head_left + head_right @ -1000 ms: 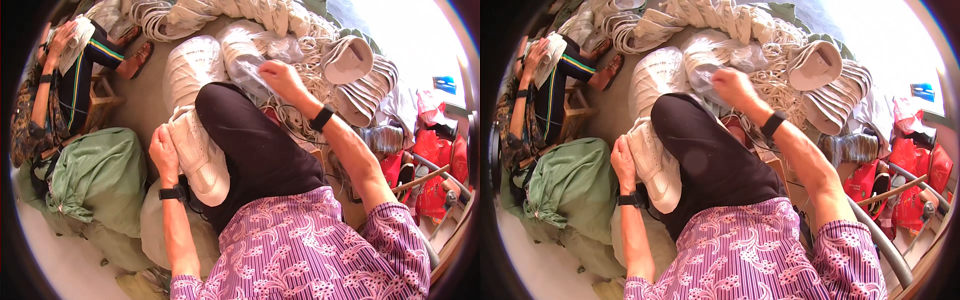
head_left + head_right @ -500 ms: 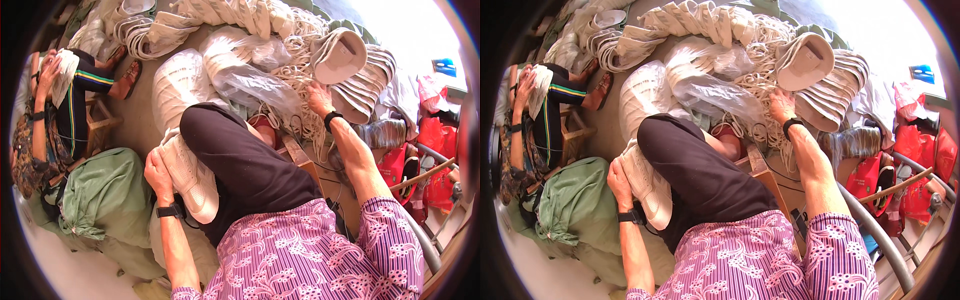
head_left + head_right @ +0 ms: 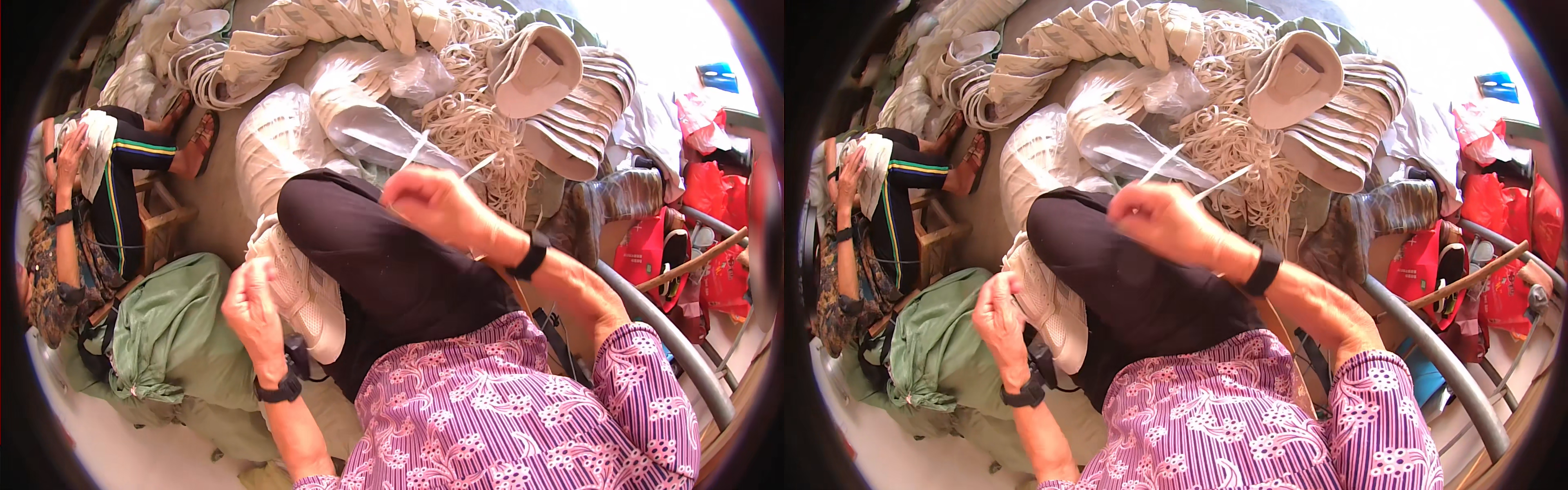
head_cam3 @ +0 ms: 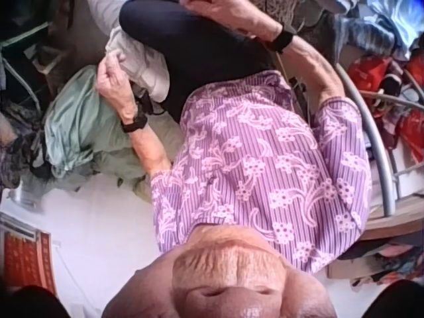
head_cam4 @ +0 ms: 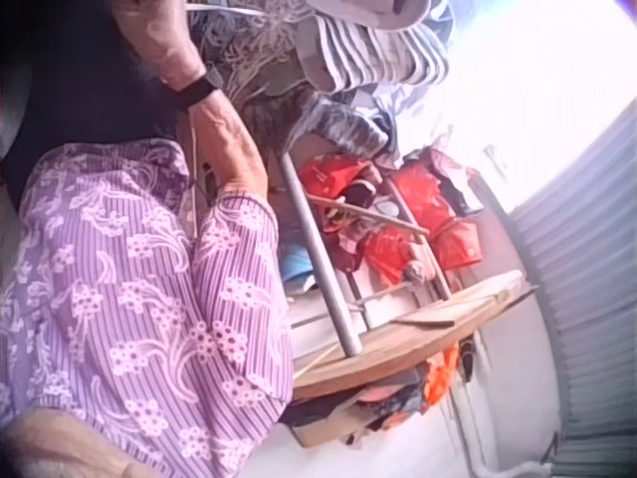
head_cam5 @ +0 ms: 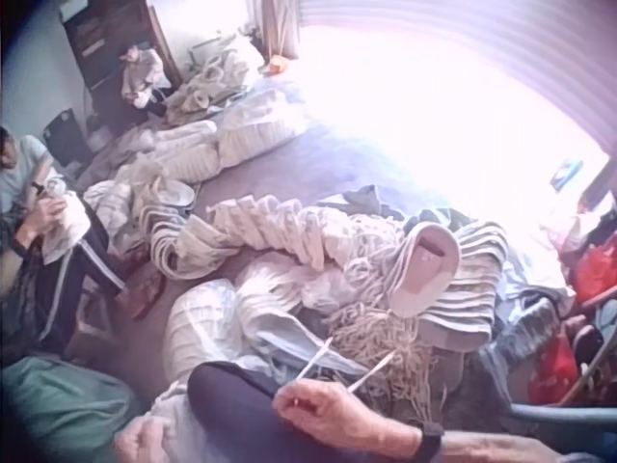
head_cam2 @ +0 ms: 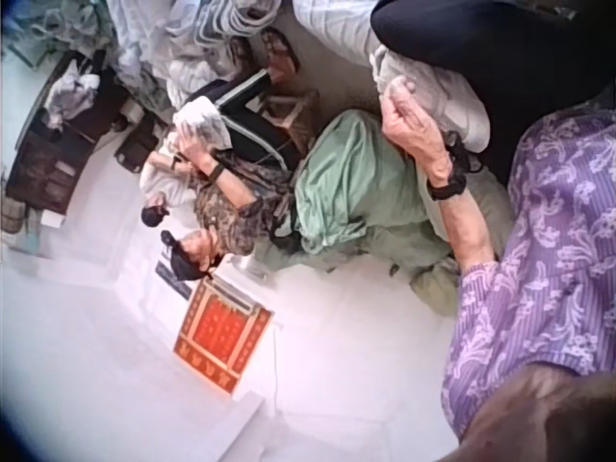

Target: Lacing white athletic shoe components (tongues).

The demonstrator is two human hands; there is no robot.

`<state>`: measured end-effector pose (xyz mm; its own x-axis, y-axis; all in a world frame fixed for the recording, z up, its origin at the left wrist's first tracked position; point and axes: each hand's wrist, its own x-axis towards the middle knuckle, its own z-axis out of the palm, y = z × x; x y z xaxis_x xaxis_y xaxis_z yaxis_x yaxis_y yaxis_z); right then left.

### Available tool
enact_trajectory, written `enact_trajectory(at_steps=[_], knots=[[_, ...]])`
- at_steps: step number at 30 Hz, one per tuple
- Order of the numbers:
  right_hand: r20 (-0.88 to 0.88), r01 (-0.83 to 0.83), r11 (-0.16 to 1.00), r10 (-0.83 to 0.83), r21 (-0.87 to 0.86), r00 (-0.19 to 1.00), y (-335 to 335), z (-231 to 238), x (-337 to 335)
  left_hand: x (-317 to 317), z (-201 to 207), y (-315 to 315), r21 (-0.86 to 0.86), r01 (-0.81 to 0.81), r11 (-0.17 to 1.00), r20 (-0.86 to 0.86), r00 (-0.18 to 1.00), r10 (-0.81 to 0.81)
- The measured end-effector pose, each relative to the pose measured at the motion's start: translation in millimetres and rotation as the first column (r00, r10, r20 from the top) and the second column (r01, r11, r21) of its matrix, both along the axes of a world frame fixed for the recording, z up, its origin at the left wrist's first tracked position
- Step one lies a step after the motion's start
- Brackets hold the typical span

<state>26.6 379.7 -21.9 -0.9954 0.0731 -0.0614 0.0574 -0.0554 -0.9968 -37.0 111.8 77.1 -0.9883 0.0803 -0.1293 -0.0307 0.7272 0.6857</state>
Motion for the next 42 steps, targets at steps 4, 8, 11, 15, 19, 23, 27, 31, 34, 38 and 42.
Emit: enact_trajectory(at_steps=[4,8,11,15,19,23,27,31,34,38,42], knots=[[-0.297,-0.177,0.984,0.169,-0.001,0.940,-62,71,1,19,29,37,0.413,-0.126,0.902,0.664,0.719,-0.204],[-0.383,-0.294,0.940,0.340,0.176,0.859,-81,93,10,31,34,49,0.493,-0.251,0.833,0.608,0.785,-0.123],[-0.221,-0.448,0.865,0.493,0.226,0.841,-79,91,18,30,36,33,0.720,-0.459,0.521,0.613,0.773,-0.165],[-0.237,-0.289,0.935,0.334,0.204,0.912,-64,88,27,29,46,-19,0.833,-0.552,-0.043,0.551,0.834,-0.043],[0.002,-0.262,0.869,0.288,0.420,0.958,-11,89,26,19,73,-101,0.880,-0.376,-0.290,0.315,0.919,-0.237],[-0.023,-0.109,0.860,0.138,0.498,0.990,33,104,15,39,85,-128,0.944,-0.323,0.061,0.318,0.945,0.081],[-0.186,-0.054,0.869,0.166,0.493,0.969,4,122,4,67,66,-72,0.822,-0.478,0.308,0.545,0.817,-0.188],[-0.251,-0.379,0.798,0.532,0.468,0.809,-66,132,15,81,45,-1,0.811,-0.455,0.367,0.585,0.625,-0.518],[-0.114,-0.576,0.686,0.681,0.445,0.723,-87,135,41,84,46,11,0.771,-0.552,0.317,0.632,0.724,-0.276],[-0.101,-0.458,0.769,0.551,0.446,0.828,-75,112,52,72,58,-38,0.792,-0.594,-0.142,0.572,0.803,-0.167],[0.048,-0.227,0.579,0.307,0.783,0.950,23,89,24,58,85,-137,0.953,-0.262,-0.151,0.266,0.964,0.013]])
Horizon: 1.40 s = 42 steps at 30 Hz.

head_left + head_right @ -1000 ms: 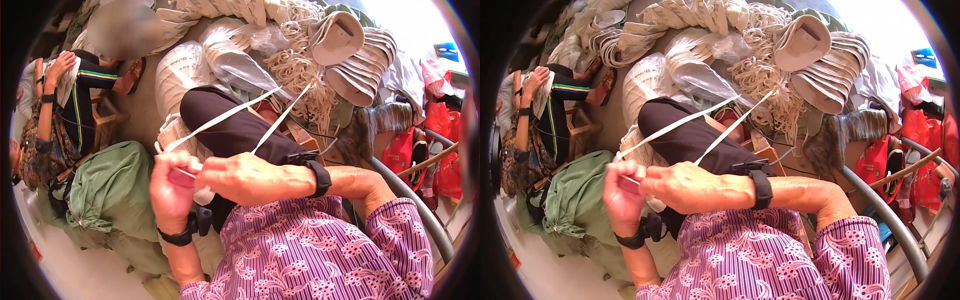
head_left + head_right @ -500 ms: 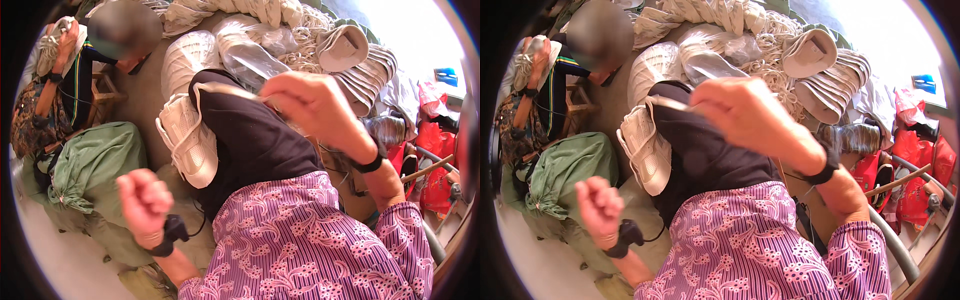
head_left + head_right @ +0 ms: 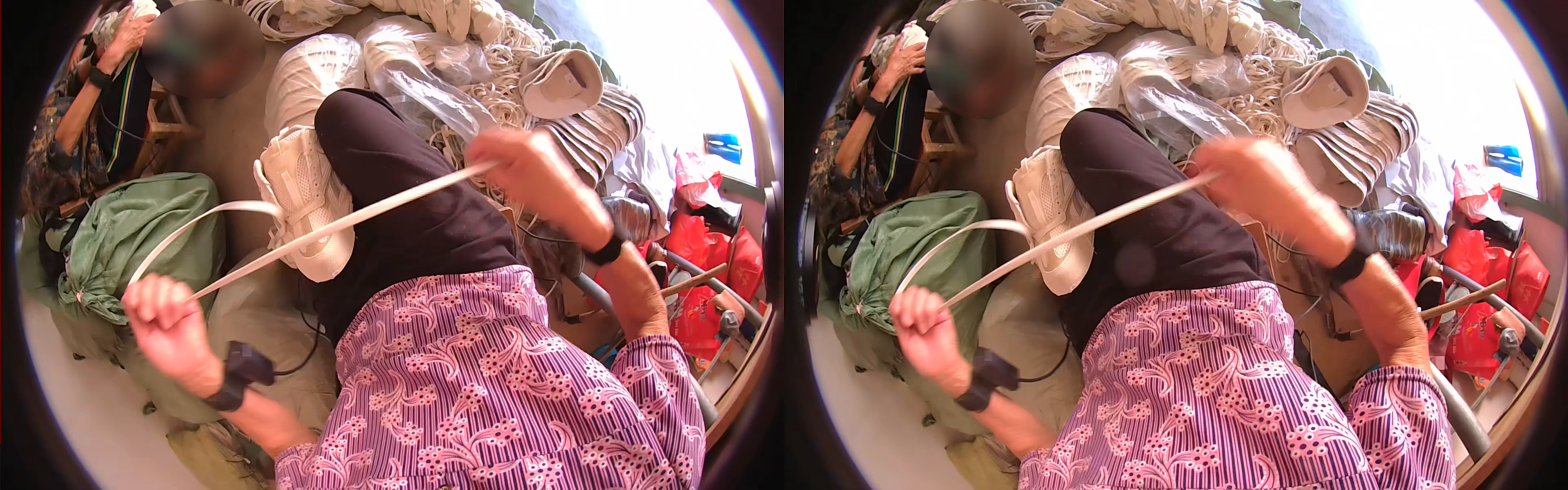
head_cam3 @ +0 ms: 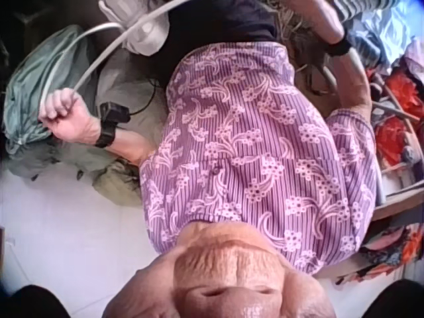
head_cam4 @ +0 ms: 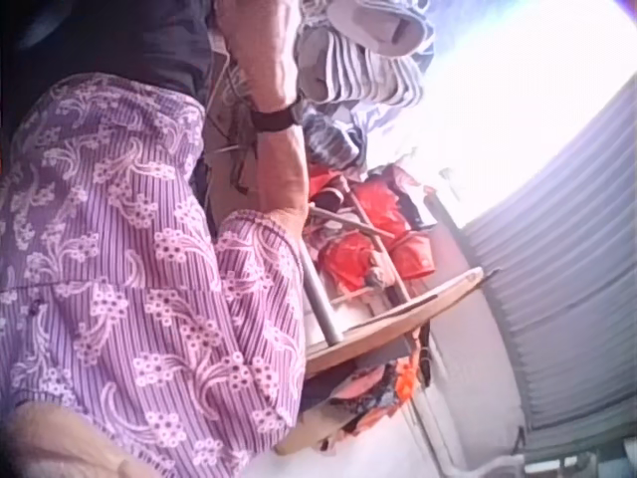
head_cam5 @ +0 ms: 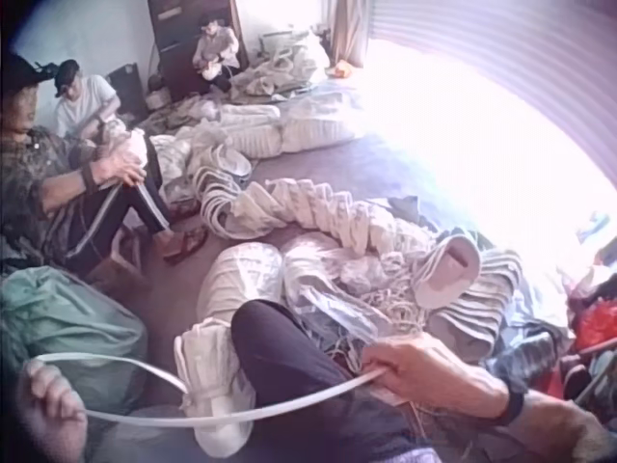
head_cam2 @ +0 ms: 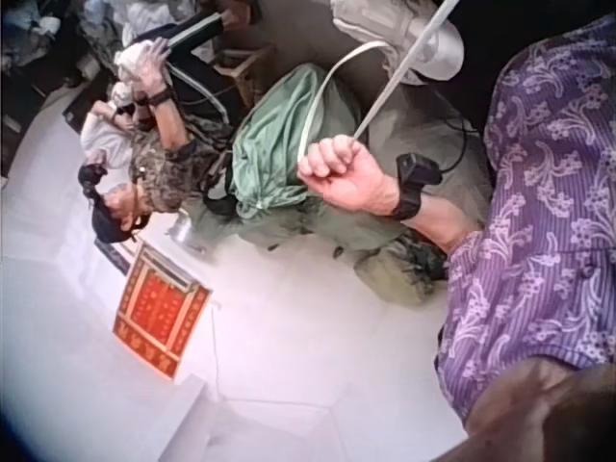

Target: Lacing white athletic shoe components (tongues).

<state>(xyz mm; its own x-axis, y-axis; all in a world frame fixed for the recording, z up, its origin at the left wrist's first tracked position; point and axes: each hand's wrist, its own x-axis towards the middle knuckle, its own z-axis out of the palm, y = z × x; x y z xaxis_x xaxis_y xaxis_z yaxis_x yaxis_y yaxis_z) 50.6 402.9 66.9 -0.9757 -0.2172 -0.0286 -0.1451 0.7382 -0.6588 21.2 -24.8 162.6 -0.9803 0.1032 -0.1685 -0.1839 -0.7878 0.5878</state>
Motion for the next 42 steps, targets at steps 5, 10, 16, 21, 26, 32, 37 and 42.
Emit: enact_trajectory(at_steps=[5,10,16,21,26,32,37,42], knots=[[0.136,0.424,0.889,-0.404,-0.175,0.904,107,18,-19,20,9,-109,0.006,-0.151,0.989,-0.022,0.988,0.151],[-0.293,0.541,0.817,-0.577,-0.201,0.762,171,65,-36,37,-1,-162,0.058,-0.281,0.958,0.039,0.959,0.279],[-0.378,0.707,0.646,-0.602,0.287,0.704,228,107,-32,40,0,-116,-0.207,-0.181,0.961,0.136,0.968,0.212],[0.171,-0.030,0.890,-0.055,0.455,0.984,137,37,-29,39,-13,-1,-0.505,0.317,0.803,0.434,0.897,-0.081],[-0.146,-0.352,0.909,0.326,-0.223,0.934,-63,27,-42,38,5,66,-0.661,0.589,0.465,0.400,0.801,-0.445],[0.013,-0.390,0.442,0.675,-0.808,0.738,-183,36,-35,50,22,55,-0.686,0.580,0.441,0.420,0.809,-0.411],[0.047,-0.405,0.705,0.526,-0.582,0.849,-154,21,-36,72,-1,6,-0.820,0.314,0.479,0.349,0.937,-0.016],[0.185,-0.314,0.847,0.423,-0.429,0.887,-135,10,-45,81,-62,-42,-0.949,0.282,0.140,0.310,0.913,0.264]])
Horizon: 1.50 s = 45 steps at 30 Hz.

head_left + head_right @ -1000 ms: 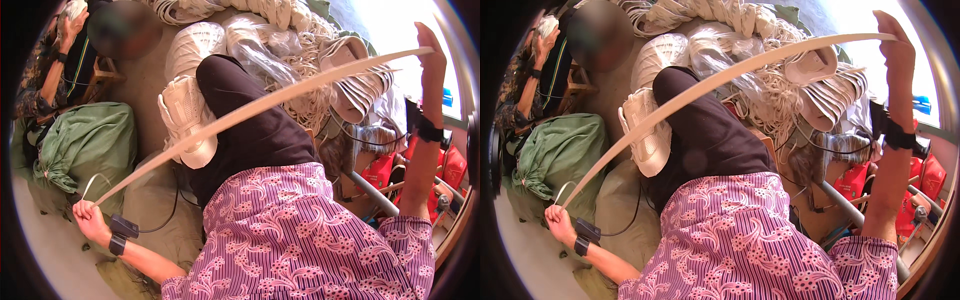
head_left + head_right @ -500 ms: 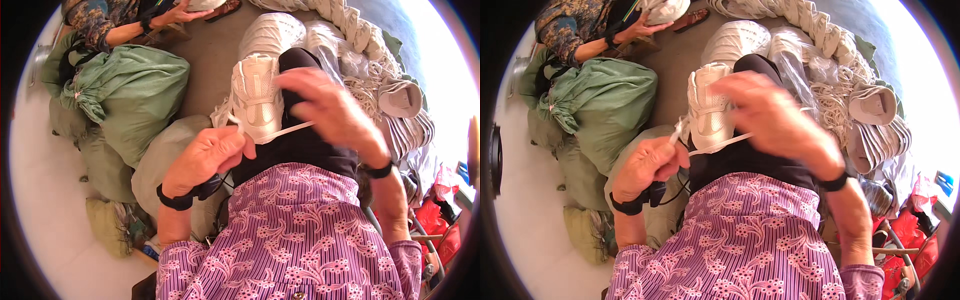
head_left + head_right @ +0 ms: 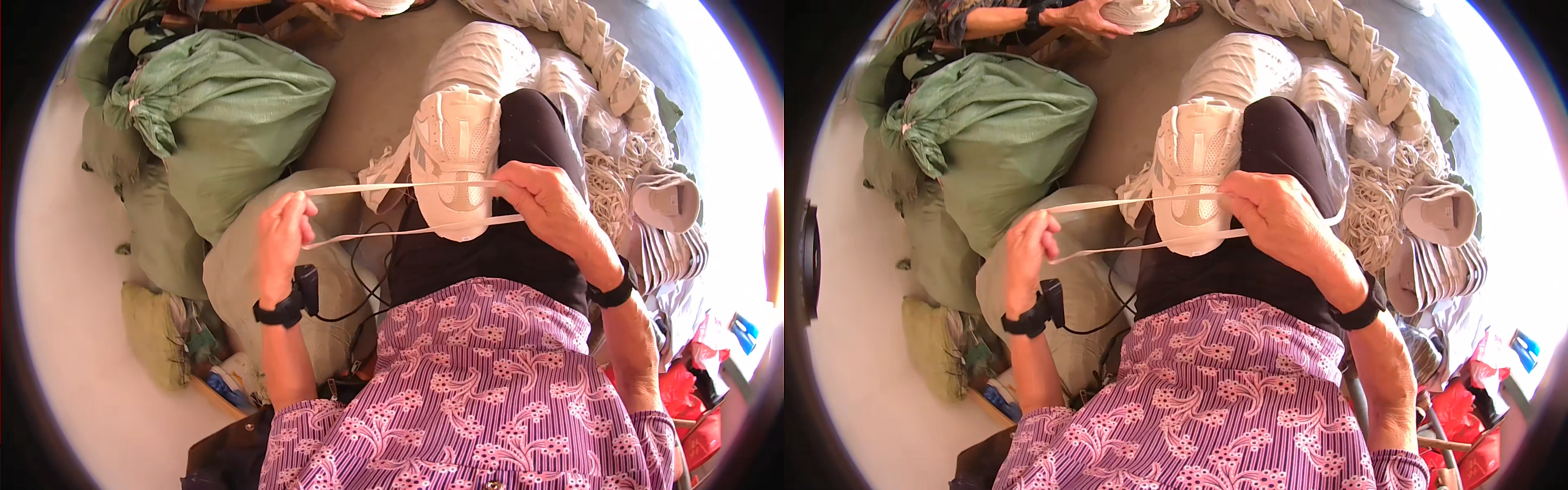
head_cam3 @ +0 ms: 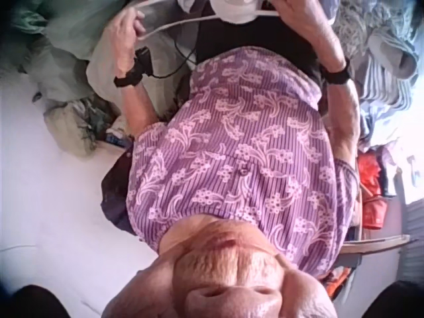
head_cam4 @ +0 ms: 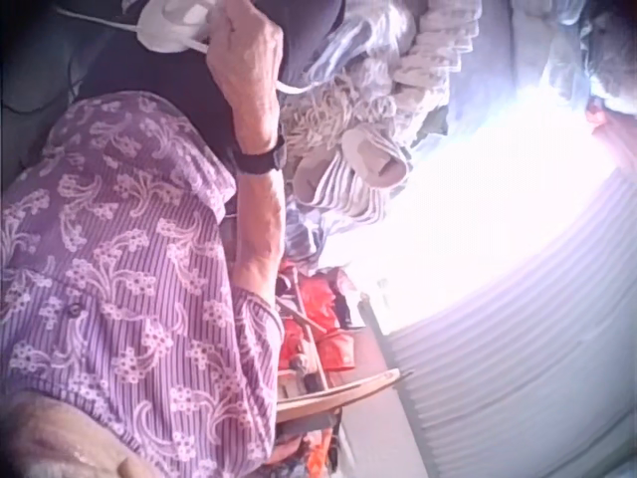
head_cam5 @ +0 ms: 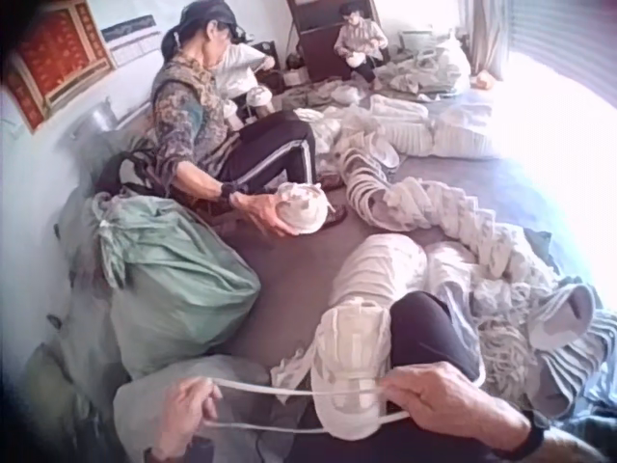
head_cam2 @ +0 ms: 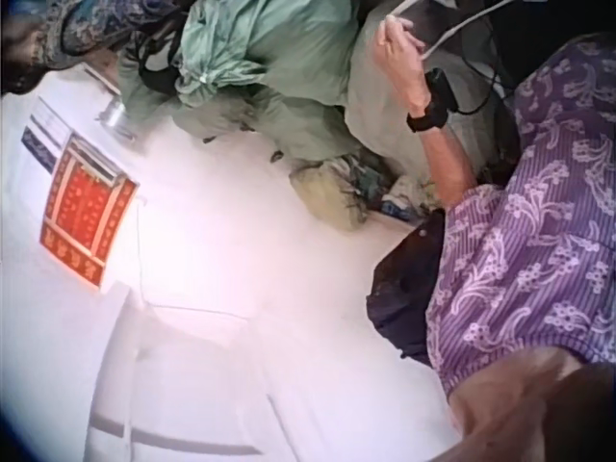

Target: Lacing white athletic shoe components (tongues).

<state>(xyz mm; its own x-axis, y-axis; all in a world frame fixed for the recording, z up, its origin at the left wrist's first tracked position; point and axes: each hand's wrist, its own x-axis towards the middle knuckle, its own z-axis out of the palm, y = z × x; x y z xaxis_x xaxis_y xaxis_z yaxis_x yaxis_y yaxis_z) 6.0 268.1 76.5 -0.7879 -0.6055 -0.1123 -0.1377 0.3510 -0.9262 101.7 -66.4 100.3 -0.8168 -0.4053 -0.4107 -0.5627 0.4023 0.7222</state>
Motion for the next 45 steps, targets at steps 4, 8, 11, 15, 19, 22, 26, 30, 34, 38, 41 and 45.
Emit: enact_trajectory(at_steps=[4,8,11,15,19,22,26,30,34,38,41,45], knots=[[-0.105,0.060,0.997,-0.054,0.056,0.993,-7,-3,-2,-6,-40,18,-0.588,0.260,0.766,0.032,0.954,-0.299],[-0.110,-0.002,0.997,0.011,0.082,0.994,-32,-3,-2,-31,-42,69,-0.404,0.483,0.777,-0.350,0.703,-0.619],[-0.090,-0.048,0.998,0.052,0.048,0.995,-47,-4,-7,-51,-42,104,-0.283,0.571,0.771,-0.494,0.602,-0.627],[-0.101,0.046,0.999,-0.043,0.028,0.994,-45,-10,-17,-63,-45,118,0.050,0.510,0.859,-0.475,0.768,-0.429],[0.013,0.031,0.985,-0.033,0.167,0.999,-30,-17,-17,-61,-48,128,0.089,0.504,0.859,-0.432,0.797,-0.423],[0.023,0.024,0.961,-0.031,0.276,0.999,-25,-21,-16,-61,-48,131,-0.066,0.551,0.832,-0.429,0.737,-0.522],[-0.011,0.035,0.988,-0.033,0.152,0.999,-24,-22,-15,-64,-51,124,0.098,0.508,0.856,-0.382,0.813,-0.439],[-0.063,0.104,0.987,-0.097,0.120,0.993,-20,-19,-12,-61,-52,113,0.257,0.305,0.917,-0.191,0.946,-0.262],[-0.085,0.091,0.990,-0.082,0.104,0.993,-22,-19,-11,-64,-51,118,-0.295,0.404,0.866,-0.496,0.710,-0.500],[-0.136,0.101,0.992,-0.091,0.070,0.986,-31,-21,-11,-70,-48,127,-0.357,0.490,0.795,-0.517,0.605,-0.605],[-0.125,0.117,0.990,-0.106,0.083,0.986,-30,-22,-11,-69,-48,128,-0.101,0.493,0.864,-0.445,0.755,-0.482],[-0.077,0.079,0.981,-0.066,0.178,0.995,-20,-19,-6,-61,-53,127,-0.002,0.296,0.955,-0.377,0.885,-0.275]])
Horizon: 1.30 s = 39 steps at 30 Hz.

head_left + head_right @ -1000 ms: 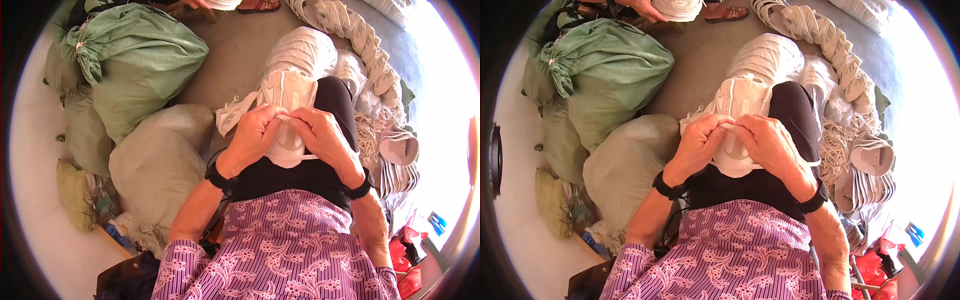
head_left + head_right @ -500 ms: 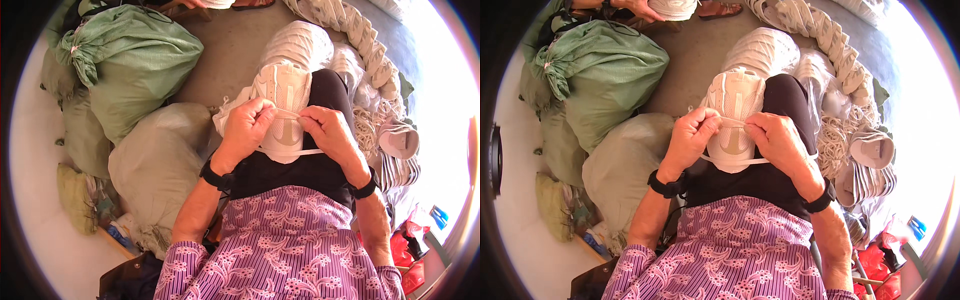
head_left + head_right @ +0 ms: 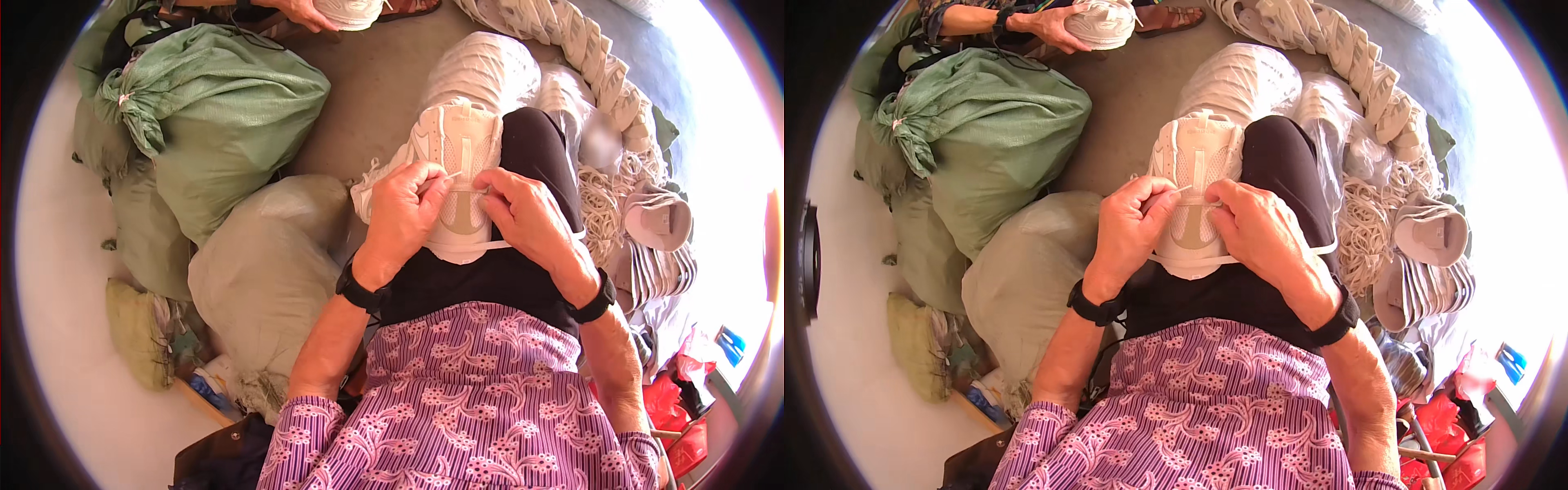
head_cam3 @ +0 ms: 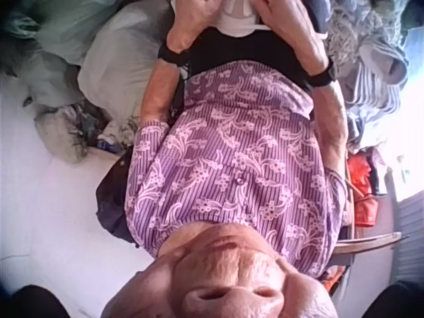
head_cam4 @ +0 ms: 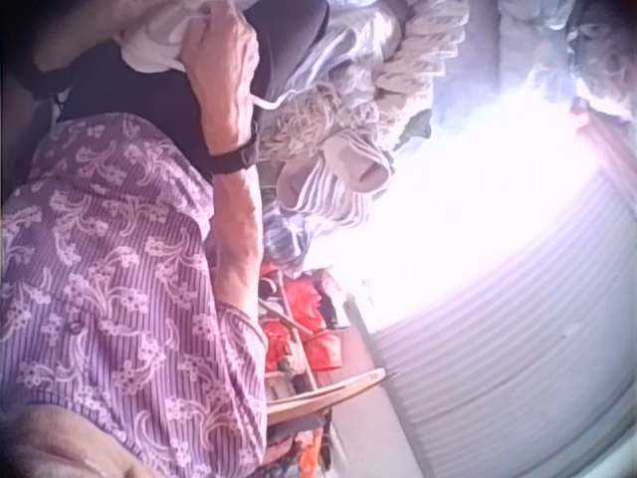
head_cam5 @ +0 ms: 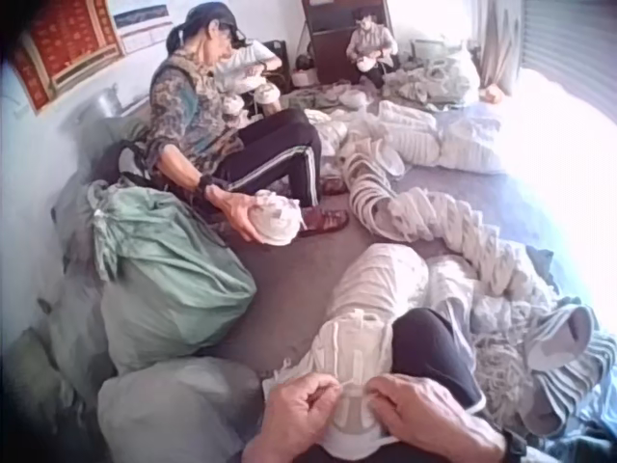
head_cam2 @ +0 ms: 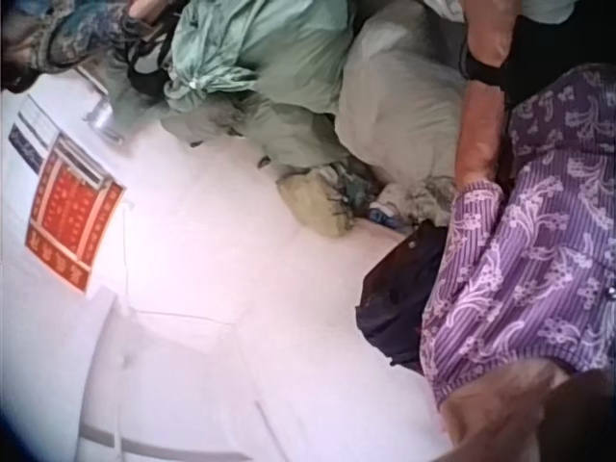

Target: Lacing white athletic shoe components (tongues).

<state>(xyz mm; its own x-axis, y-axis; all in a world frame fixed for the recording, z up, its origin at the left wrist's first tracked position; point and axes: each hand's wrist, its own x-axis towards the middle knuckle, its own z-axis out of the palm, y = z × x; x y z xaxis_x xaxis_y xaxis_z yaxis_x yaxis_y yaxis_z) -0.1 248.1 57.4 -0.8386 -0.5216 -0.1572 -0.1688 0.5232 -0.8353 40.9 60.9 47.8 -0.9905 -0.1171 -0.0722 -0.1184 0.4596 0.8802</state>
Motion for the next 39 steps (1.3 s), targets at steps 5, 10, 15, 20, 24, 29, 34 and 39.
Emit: enact_trajectory(at_steps=[5,10,15,20,24,29,34,39], knots=[[-0.040,-0.029,0.999,0.030,0.020,0.999,3,0,8,1,-7,1,-0.045,-0.011,0.999,-0.087,0.996,0.007],[-0.051,-0.020,1.000,0.021,0.019,0.998,3,-2,10,-2,-10,4,-0.130,-0.003,0.992,-0.122,0.992,-0.013],[-0.100,-0.014,1.000,0.014,0.003,0.995,3,-6,12,-2,-14,6,-0.168,-0.001,0.986,-0.213,0.976,-0.036],[-0.132,-0.006,1.000,0.004,-0.013,0.991,3,-9,14,-3,-14,6,-0.202,0.022,0.979,-0.178,0.982,-0.058],[-0.173,0.004,1.000,-0.009,-0.031,0.985,3,-11,16,-6,-12,12,-0.344,0.037,0.938,-0.208,0.971,-0.114],[-0.175,0.008,1.000,-0.010,-0.013,0.985,2,-13,17,-12,-12,16,-0.340,0.052,0.939,-0.226,0.965,-0.135],[-0.172,0.025,0.999,-0.028,-0.022,0.985,2,-15,18,-10,-12,9,-0.049,-0.002,0.999,-0.036,0.999,0.000],[-0.228,0.010,1.000,-0.014,-0.015,0.974,2,-17,19,-6,-17,15,-0.165,-0.048,0.985,-0.178,0.984,0.018]])
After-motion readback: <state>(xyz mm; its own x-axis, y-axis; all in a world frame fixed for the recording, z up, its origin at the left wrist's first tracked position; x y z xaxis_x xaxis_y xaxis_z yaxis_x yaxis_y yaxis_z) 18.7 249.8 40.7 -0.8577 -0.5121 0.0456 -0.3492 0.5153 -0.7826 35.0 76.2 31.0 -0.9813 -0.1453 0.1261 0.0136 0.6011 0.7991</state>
